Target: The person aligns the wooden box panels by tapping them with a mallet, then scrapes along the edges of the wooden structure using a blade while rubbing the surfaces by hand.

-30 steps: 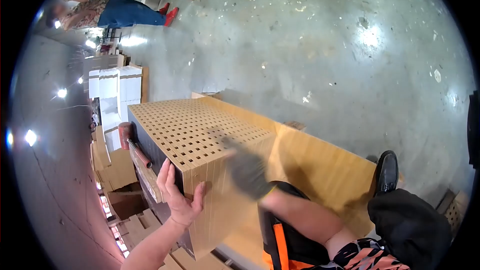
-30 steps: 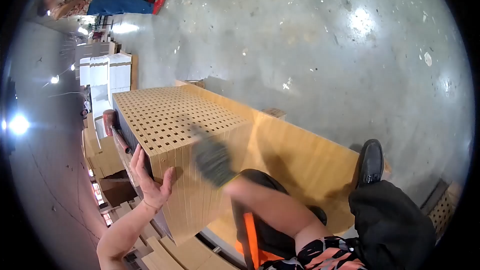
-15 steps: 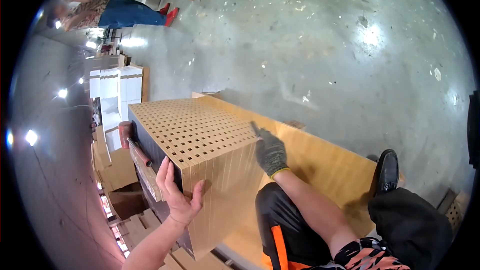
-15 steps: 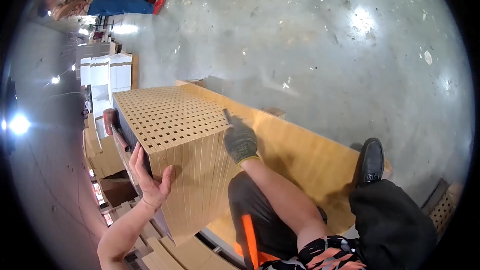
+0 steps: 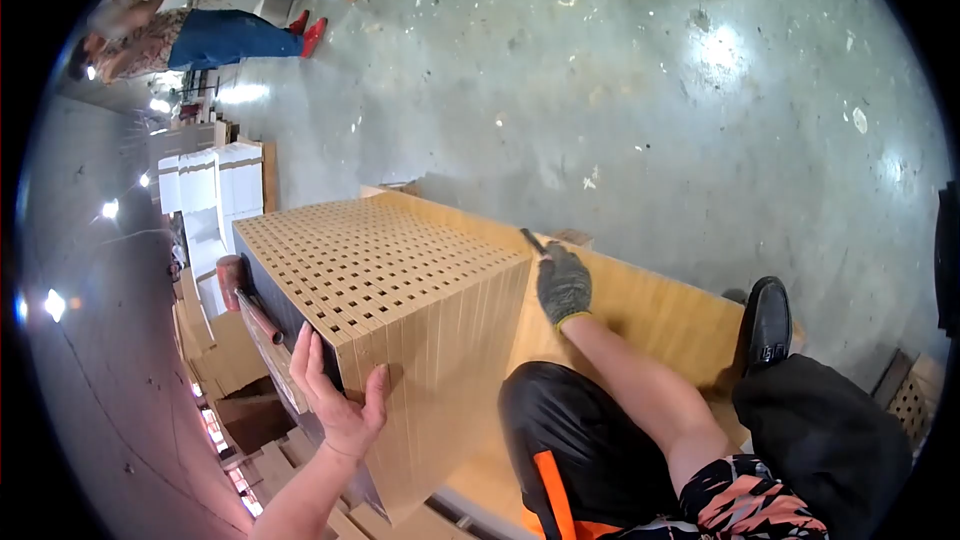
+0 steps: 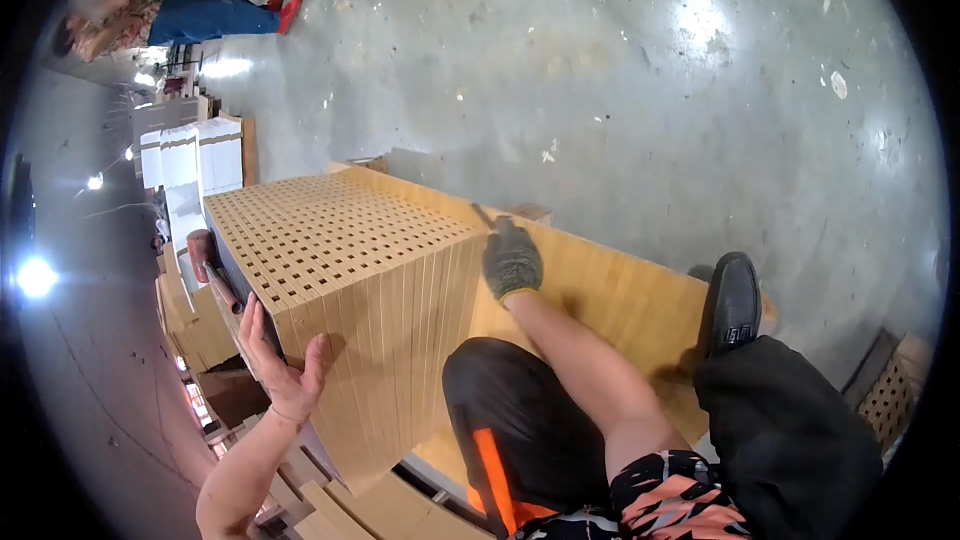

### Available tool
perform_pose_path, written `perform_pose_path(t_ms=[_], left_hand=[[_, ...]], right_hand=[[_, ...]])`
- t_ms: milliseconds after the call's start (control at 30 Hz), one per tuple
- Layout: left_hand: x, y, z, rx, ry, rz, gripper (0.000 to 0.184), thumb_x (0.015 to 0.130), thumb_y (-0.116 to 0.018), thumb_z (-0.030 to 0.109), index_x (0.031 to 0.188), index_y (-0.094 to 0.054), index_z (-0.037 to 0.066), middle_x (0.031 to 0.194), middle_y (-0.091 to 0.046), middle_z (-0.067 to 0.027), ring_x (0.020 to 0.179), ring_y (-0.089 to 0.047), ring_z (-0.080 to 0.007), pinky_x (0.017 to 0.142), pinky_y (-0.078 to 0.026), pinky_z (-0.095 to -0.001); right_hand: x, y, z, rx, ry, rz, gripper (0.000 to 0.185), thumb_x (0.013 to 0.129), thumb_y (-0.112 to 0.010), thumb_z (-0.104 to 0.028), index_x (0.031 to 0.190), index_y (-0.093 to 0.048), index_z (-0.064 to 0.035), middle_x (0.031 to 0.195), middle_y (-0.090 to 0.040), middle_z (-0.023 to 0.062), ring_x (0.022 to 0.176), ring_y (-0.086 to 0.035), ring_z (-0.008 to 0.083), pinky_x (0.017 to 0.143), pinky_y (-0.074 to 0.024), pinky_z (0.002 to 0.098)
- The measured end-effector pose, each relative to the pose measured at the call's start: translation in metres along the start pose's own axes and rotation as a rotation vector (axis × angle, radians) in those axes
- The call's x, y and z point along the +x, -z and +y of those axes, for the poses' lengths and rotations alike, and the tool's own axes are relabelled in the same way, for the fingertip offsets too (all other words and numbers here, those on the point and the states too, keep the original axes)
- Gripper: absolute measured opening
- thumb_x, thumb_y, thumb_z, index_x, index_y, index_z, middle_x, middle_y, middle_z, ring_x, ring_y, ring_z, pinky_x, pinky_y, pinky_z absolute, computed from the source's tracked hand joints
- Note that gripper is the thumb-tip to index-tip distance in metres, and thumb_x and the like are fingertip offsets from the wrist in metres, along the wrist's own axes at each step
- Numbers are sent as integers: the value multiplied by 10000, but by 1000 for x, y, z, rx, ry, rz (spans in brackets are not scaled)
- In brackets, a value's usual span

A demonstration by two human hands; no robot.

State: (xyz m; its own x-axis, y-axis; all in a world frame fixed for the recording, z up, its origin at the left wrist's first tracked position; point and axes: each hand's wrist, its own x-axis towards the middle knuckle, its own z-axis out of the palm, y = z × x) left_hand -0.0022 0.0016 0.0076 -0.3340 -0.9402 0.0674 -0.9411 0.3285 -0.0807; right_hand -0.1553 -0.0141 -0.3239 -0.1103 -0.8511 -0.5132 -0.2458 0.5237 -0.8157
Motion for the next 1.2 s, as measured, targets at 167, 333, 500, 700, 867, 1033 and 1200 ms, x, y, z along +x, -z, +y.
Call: perform_pose_path(t_ms=[167,333,500,700,867,1033,1200], left_hand=[[0,0,-1,26,12,13,789,832,-752,231,1438,-341,-62,1456,-390,-266,1353,-390,-406,1131,-293,-464],[0,0,-1,30,2,20,795,826,-754,219,1442,-338,-62,1450,-402,-269,1346,-402,-413,1127,-303,-468],[1,1,1,34,2,20,784,815,-758,188,1436,-351,-65,1447,-409,-267,1340,-408,-414,1128,-304,-466],[0,0,1,19,8,11,801,782,-769,123,1435,-348,-78,1453,-392,-288,1322,-414,-427,1114,-321,-471],[1,0,1,17,-1,25,792,789,-767,157,1431,-363,-69,1450,-407,-267,1338,-404,-415,1126,-305,-466],[0,0,0,27,1,15,807,783,-768,141,1435,-347,-79,1451,-392,-286,1328,-407,-429,1117,-319,-471],[1,3,-1,22,-2,3,829,776,-775,160,1446,-344,-71,1449,-391,-285,1322,-415,-427,1112,-326,-475]], right_hand=[[6,-3,13,-148,-145,-232,296,911,-521,-180,1176,-598,-73,1035,-674,252,986,-652,405,848,-503,512],[14,-1,7,-135,-71,-403,413,914,-482,-155,1316,-547,-86,1132,-660,258,1054,-637,401,924,-490,483],[23,-33,28,-92,246,-327,413,890,-482,-122,1290,-560,-59,1117,-664,255,1012,-645,405,858,-517,481],[-95,54,-131,306,1123,-412,428,863,-523,-100,1283,-571,-33,1219,-652,187,776,-677,360,653,-534,473],[-8,-10,-41,151,385,-5,338,923,-472,-102,1237,-588,-54,1182,-659,204,793,-685,378,708,-540,486],[-73,12,-125,208,545,-280,436,875,-551,-135,1289,-527,1,982,-679,246,763,-674,380,653,-523,491],[-124,36,-180,550,931,-278,453,820,-570,-103,1260,-564,7,1035,-693,218,766,-679,356,666,-542,451]])
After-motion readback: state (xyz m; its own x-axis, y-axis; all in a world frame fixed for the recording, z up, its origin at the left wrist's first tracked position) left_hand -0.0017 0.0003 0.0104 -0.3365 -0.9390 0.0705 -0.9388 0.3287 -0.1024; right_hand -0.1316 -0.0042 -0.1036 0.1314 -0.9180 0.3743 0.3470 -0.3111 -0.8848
